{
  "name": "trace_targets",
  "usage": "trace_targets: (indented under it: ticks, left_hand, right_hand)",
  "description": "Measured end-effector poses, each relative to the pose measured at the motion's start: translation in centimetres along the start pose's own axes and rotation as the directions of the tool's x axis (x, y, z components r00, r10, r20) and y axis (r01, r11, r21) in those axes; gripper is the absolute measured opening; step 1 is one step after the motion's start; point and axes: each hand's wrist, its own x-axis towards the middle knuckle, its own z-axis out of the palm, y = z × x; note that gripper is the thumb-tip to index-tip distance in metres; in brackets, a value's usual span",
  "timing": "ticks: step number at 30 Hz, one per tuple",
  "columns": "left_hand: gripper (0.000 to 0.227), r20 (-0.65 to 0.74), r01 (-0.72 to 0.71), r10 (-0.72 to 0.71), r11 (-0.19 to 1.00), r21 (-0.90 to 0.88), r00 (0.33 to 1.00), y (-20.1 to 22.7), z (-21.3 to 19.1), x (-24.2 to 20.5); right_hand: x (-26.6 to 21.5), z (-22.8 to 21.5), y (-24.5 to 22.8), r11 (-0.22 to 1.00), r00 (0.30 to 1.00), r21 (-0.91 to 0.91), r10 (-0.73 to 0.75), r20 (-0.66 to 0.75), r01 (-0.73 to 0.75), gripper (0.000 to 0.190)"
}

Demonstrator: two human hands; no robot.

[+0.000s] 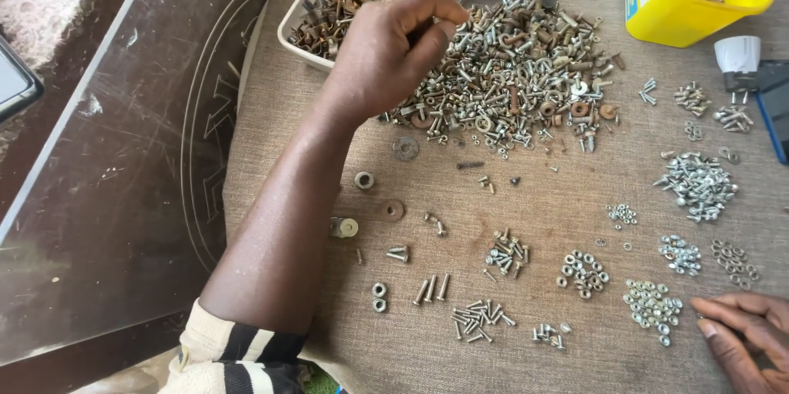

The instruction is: The person sorts a mixed pile of metal fasteners on a cloth-covered table, separating screws, nuts, and washers into small piles by type. The hands pick items from the central pile and place them into distinct groups on the table surface.

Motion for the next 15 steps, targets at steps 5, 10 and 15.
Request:
trace_targets:
  ticks: [5, 10, 15]
  left_hand:
    - [0.015, -0.090, 0.139, -0.184, 0.918, -0.371, 0.979, -0.4, -0.9, -0.2]
    - [0.016, -0.259, 0.037, -0.235, 0.803, -0.595, 0.937, -2.9, -0.7, -0.2]
    - [0.016, -0.266, 0.046, -0.341, 0.688, -0.725, 0.902, -3.0, -1.2, -0.3]
  right_hand:
    - [0.0, 0.6, 0.2, 0.992, 0.994, 0.067, 0.105, 0.013, -0.105, 0.033]
    - [-0.7, 2.1, 8.8, 0.970, 0.965, 0.081, 0.215, 0.150, -0.228, 0.040]
    - [-1.1, 2.9, 8.4, 0.942, 0.942, 0.091, 0.311, 0.127, -0.323, 0.047]
